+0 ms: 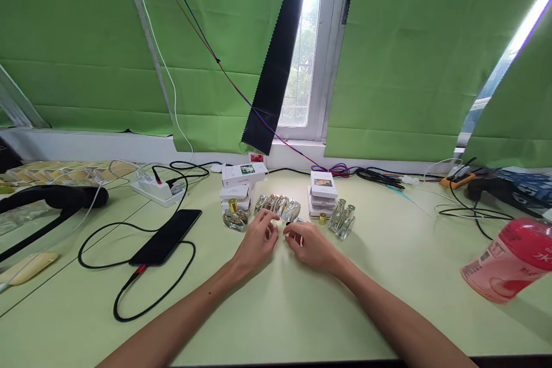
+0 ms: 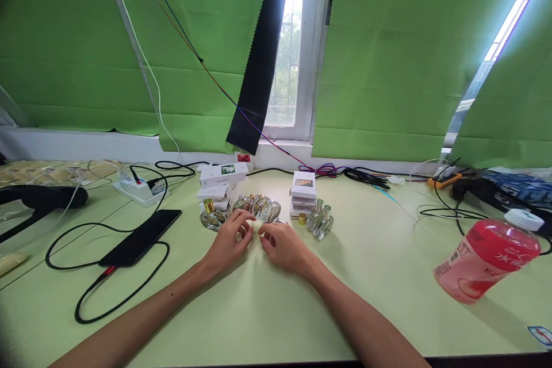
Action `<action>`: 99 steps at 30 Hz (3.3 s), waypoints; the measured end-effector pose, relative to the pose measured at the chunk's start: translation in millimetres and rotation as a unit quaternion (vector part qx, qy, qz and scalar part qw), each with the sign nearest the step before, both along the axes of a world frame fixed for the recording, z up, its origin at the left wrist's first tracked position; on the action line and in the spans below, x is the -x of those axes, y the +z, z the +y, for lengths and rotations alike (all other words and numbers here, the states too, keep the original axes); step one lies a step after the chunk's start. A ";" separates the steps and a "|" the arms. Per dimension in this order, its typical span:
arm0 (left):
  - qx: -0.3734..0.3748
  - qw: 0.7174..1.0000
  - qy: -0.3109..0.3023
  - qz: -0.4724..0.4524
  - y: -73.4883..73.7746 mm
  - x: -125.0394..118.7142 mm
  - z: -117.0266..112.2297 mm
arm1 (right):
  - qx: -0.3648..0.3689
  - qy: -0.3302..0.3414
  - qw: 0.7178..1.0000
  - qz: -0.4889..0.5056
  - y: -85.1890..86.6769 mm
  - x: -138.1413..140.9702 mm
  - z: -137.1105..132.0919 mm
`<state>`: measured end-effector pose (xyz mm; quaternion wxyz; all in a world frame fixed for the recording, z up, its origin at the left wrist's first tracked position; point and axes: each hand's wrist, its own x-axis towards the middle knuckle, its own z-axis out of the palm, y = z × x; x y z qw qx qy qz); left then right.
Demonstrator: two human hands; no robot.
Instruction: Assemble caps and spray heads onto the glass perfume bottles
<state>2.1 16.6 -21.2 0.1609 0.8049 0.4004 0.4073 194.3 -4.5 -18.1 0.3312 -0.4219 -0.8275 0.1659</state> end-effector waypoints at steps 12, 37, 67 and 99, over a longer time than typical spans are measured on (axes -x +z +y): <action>0.013 1.000 0.012 0.019 -3.9 7.3 8.0 | -0.014 -0.056 0.997 0.045 -4.1 0.3 5.8; -0.073 0.982 0.095 0.149 32.9 2.1 54.3 | -0.022 -0.166 0.985 0.033 -1.5 2.1 11.5; -0.037 0.985 0.065 0.152 30.0 6.5 33.4 | -0.019 -0.267 0.949 -0.166 5.7 0.7 5.8; 0.011 0.999 0.041 0.005 3.8 -0.1 -11.9 | -0.017 -0.227 0.968 -0.104 0.7 0.6 3.4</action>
